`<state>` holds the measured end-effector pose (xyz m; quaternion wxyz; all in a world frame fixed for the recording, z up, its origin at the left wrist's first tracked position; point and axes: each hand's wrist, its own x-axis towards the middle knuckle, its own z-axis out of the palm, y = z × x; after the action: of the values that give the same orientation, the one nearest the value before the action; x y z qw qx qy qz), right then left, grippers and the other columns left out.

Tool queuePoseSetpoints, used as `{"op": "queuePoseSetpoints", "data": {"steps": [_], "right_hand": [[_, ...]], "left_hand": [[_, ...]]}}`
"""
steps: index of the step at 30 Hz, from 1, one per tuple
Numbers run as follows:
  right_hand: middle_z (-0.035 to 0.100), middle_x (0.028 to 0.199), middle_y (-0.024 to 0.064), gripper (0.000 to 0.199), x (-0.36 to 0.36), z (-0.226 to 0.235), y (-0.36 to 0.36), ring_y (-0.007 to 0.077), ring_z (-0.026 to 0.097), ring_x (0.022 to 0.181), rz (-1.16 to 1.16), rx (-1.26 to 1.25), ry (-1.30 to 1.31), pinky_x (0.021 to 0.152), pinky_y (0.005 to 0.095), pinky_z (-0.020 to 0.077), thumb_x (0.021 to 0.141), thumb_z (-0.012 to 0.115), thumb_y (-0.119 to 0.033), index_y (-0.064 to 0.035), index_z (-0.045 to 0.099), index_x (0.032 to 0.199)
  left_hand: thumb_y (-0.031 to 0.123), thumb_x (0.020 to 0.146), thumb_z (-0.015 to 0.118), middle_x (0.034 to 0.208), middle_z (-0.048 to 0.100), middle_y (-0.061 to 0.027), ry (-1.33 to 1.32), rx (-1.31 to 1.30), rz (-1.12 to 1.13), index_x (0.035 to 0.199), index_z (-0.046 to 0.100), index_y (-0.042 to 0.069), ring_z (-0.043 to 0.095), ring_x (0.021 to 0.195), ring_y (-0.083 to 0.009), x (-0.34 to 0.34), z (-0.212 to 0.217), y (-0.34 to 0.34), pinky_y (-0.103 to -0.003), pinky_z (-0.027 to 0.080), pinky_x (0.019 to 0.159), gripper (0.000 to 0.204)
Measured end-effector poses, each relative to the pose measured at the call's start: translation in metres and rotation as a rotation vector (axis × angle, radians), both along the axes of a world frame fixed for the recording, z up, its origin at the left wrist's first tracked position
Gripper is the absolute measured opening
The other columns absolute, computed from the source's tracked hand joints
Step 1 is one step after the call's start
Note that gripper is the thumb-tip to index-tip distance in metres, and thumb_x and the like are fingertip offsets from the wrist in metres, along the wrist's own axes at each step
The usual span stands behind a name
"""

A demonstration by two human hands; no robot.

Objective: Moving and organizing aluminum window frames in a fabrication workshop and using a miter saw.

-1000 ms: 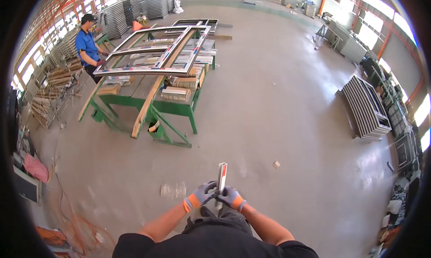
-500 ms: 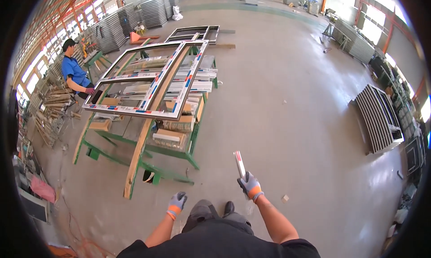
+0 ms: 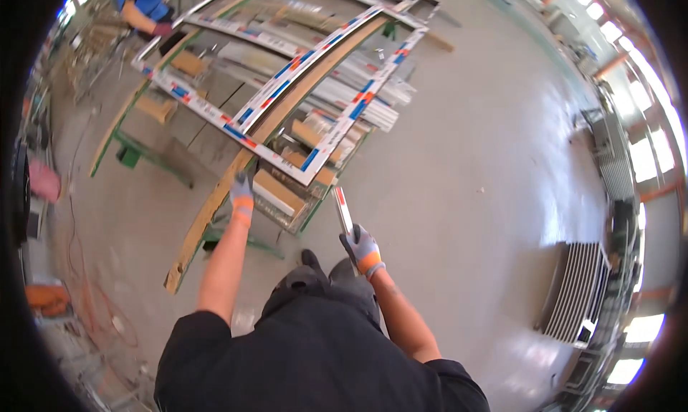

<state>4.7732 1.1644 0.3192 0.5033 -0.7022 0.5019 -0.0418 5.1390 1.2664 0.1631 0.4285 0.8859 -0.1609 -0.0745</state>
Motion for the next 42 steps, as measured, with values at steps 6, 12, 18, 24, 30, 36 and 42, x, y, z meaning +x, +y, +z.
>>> {"op": "queuePoseSetpoints", "data": {"steps": [6, 12, 18, 24, 30, 36, 42], "right_hand": [[0.068, 0.089, 0.0193, 0.035, 0.153, -0.029, -0.102, 0.0365, 0.065, 0.085, 0.322, -0.154, 0.002, 0.078, 0.0424, 0.0502, 0.088, 0.061, -0.033, -0.0043, 0.061, 0.109], [0.066, 0.089, 0.0228, 0.031, 0.304, -0.06, -0.174, 0.0407, 0.063, 0.088, 0.636, -0.232, 0.064, 0.078, 0.0474, 0.049, 0.091, 0.057, -0.031, -0.0047, 0.057, 0.107], [0.067, 0.087, 0.0223, 0.034, 0.415, -0.088, -0.205, 0.0406, 0.064, 0.084, 1.027, -0.101, 0.187, 0.074, 0.0472, 0.0489, 0.093, 0.052, -0.037, -0.0046, 0.054, 0.105], [0.068, 0.088, 0.0216, 0.041, 0.441, -0.121, -0.195, 0.0379, 0.065, 0.086, 1.143, -0.046, 0.272, 0.076, 0.0454, 0.0501, 0.095, 0.047, -0.04, -0.0049, 0.053, 0.116], [0.068, 0.092, 0.0207, 0.04, 0.436, -0.145, -0.178, 0.038, 0.066, 0.089, 1.087, -0.157, 0.303, 0.078, 0.0447, 0.0508, 0.098, 0.041, -0.035, -0.0023, 0.049, 0.118], [0.068, 0.087, 0.0198, 0.032, 0.454, -0.182, -0.206, 0.0381, 0.065, 0.085, 1.043, 0.207, 0.021, 0.074, 0.0436, 0.0509, 0.08, 0.068, -0.034, -0.0087, 0.063, 0.099], [0.067, 0.078, 0.02, 0.037, 0.487, -0.173, -0.21, 0.036, 0.065, 0.075, 1.132, 0.256, 0.141, 0.071, 0.0412, 0.0504, 0.074, 0.072, -0.043, -0.0067, 0.073, 0.081]], "left_hand": [[0.053, 0.087, 0.059, 0.114, 0.058, -0.0255, 0.125, 0.105, 0.633, 0.117, 0.052, -0.003, 0.054, 0.11, -0.0412, 0.129, 0.006, -0.143, -0.047, 0.043, 0.095, 0.064], [0.049, 0.086, 0.063, 0.107, 0.058, -0.0245, -0.048, 0.171, 0.77, 0.113, 0.052, -0.004, 0.055, 0.103, -0.0408, 0.159, -0.008, -0.171, -0.048, 0.043, 0.089, 0.06], [0.031, 0.097, 0.049, 0.099, 0.062, -0.0229, -0.123, 0.02, 0.711, 0.103, 0.059, 0.002, 0.057, 0.093, -0.0423, 0.171, 0.001, -0.191, -0.048, 0.043, 0.081, 0.032], [0.03, 0.1, 0.042, 0.098, 0.061, -0.024, -0.114, -0.037, 0.754, 0.105, 0.059, 0.0, 0.056, 0.094, -0.0434, 0.182, -0.013, -0.188, -0.047, 0.043, 0.081, 0.035], [0.032, 0.085, 0.07, 0.102, 0.064, -0.0203, -0.03, -0.03, 0.774, 0.108, 0.06, -0.001, 0.061, 0.092, -0.0363, 0.189, -0.001, -0.198, -0.041, 0.047, 0.081, 0.041], [0.036, 0.083, 0.07, 0.106, 0.063, -0.023, -0.067, 0.155, 0.78, 0.114, 0.056, -0.003, 0.059, 0.1, -0.0414, 0.197, -0.023, -0.193, -0.045, 0.047, 0.085, 0.052], [0.052, 0.078, 0.071, 0.117, 0.061, -0.0233, -0.147, 0.24, 0.764, 0.127, 0.047, -0.003, 0.058, 0.109, -0.0397, 0.197, -0.041, -0.183, -0.042, 0.046, 0.093, 0.078]]}}
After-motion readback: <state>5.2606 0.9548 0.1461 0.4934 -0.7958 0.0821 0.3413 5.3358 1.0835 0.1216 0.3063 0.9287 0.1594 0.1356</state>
